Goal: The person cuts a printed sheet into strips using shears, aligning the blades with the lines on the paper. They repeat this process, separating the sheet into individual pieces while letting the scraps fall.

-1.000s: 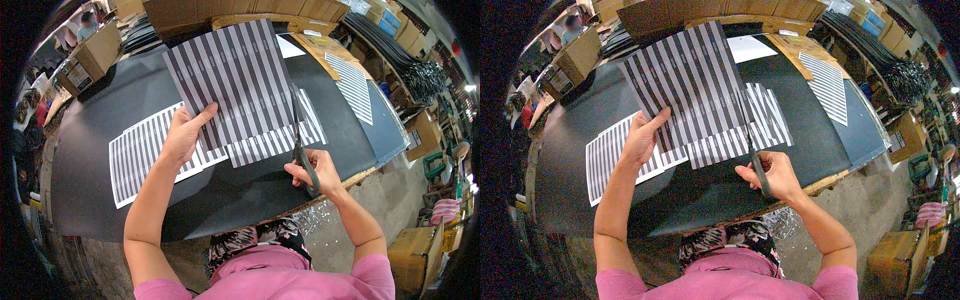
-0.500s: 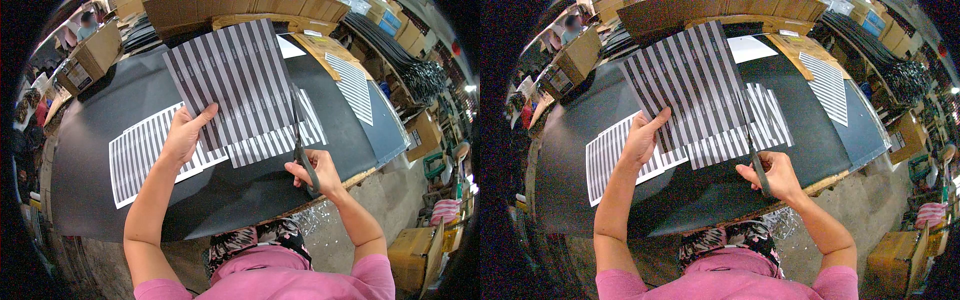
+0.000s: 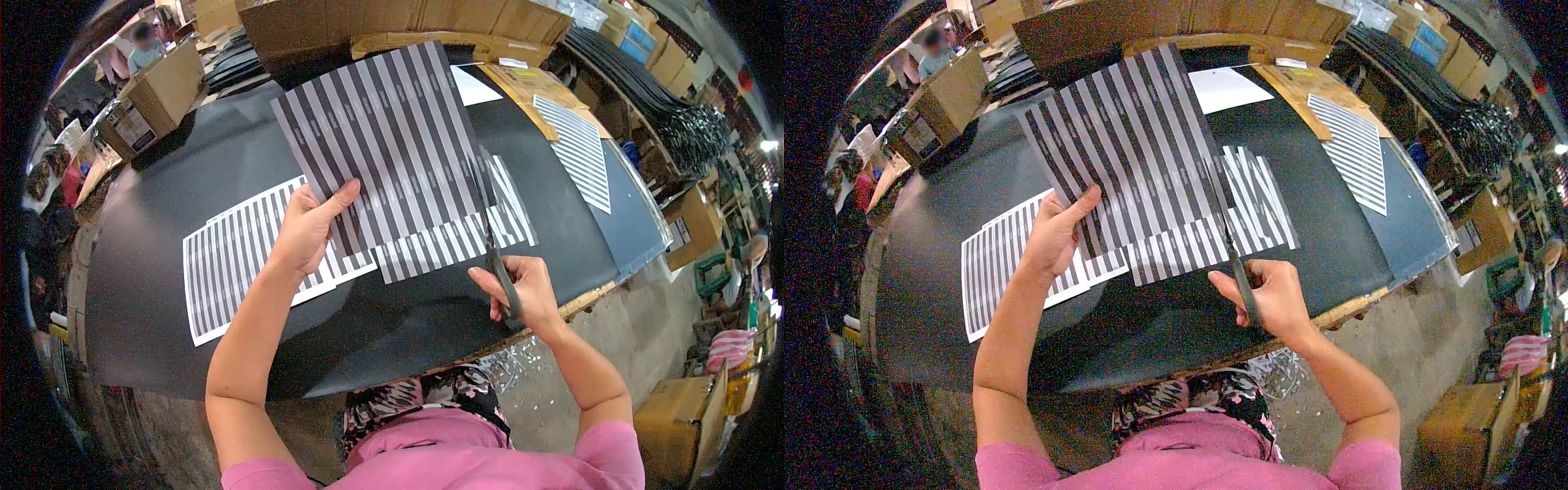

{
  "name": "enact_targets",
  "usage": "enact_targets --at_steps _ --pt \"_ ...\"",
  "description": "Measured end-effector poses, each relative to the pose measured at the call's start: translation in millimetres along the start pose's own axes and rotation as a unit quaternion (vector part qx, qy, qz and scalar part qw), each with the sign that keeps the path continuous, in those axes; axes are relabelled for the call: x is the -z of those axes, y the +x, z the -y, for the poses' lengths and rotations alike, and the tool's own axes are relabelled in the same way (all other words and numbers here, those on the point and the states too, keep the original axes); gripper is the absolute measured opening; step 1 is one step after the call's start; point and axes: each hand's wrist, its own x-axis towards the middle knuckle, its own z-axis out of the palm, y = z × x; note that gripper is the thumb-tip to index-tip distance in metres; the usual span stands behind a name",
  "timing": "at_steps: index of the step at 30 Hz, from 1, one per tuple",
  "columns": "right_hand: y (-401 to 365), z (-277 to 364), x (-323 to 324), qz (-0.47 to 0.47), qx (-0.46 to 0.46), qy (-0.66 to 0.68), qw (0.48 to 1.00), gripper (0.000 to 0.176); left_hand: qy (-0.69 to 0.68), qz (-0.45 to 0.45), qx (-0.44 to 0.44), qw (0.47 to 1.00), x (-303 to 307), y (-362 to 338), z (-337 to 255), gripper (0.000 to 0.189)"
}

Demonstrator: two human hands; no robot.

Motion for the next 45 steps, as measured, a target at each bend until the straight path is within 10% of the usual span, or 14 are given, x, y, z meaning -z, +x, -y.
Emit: enact_targets --at_steps 45 --pt "9.3 -2.9 3.9 -0.045 0.047 0.005 0.998 0.032 -0.026 0.060 0.085 0.994 -13.3 -9.6 10.3 0.023"
